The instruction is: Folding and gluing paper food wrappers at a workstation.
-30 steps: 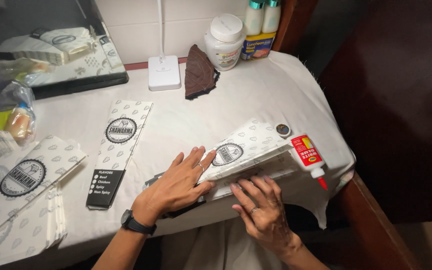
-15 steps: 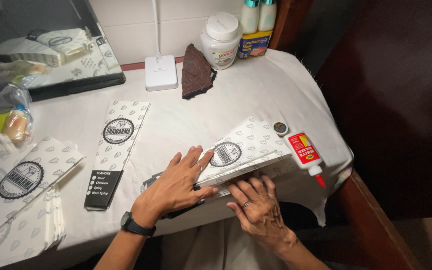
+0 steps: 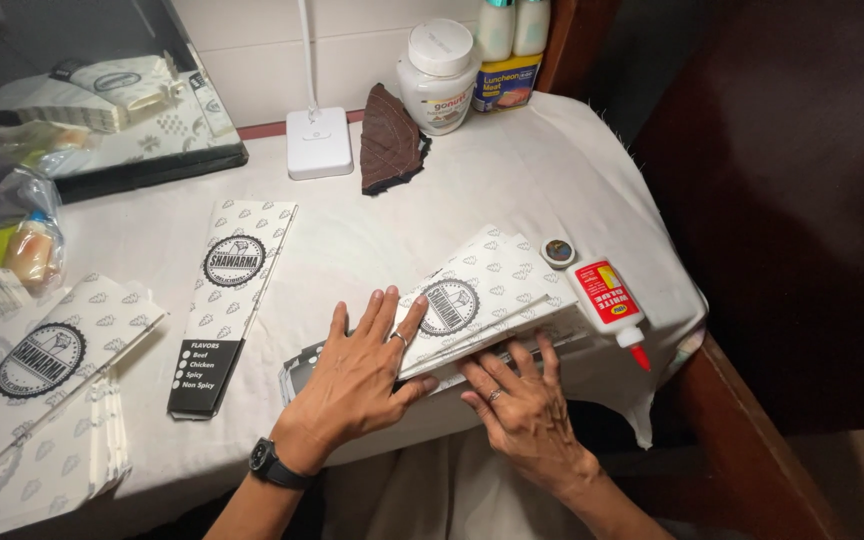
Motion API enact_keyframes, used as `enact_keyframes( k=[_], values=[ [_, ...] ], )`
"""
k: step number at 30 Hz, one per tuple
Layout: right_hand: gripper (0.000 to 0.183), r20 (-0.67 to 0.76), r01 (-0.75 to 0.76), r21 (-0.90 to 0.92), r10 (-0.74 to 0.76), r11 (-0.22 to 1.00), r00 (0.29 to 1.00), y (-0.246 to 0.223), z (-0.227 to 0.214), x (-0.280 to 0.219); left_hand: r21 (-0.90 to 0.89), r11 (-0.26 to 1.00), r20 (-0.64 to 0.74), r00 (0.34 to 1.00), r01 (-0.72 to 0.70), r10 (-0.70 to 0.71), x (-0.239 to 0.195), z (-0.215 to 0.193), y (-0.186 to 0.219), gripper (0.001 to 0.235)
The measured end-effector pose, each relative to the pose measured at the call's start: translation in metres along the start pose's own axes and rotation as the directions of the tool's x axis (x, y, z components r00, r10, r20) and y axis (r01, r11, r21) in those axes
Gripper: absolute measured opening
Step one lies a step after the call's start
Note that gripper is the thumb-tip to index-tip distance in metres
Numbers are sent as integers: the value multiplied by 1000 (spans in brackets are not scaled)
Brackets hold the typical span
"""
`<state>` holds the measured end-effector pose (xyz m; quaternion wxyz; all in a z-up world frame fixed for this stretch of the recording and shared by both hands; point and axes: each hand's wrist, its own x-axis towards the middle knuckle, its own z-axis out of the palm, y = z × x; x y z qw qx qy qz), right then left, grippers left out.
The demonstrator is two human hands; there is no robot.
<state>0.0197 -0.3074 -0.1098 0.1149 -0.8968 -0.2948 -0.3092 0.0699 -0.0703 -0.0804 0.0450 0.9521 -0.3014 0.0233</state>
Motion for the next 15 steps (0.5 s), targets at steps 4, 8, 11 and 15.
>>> enact_keyframes(
  k=[4, 8, 11, 15],
  values=[
    [31, -74, -3, 34, 5, 999, 997, 4, -1, -2, -130, 990, 158, 987, 53, -32, 0, -18, 5, 89],
    [29, -212, -17, 71, 32, 997, 977, 10, -4, -6, -200, 977, 179, 983, 72, -36, -1, -21, 3, 97],
    [26, -240, -26, 64, 40, 998, 970, 12, -10, -8, -212, 974, 195, 980, 78, -36, 0, -19, 3, 95],
    [25, -283, -41, 51, 54, 998, 958, 17, -10, -12, -226, 971, 182, 983, 75, -34, -2, -18, 2, 99]
  ],
)
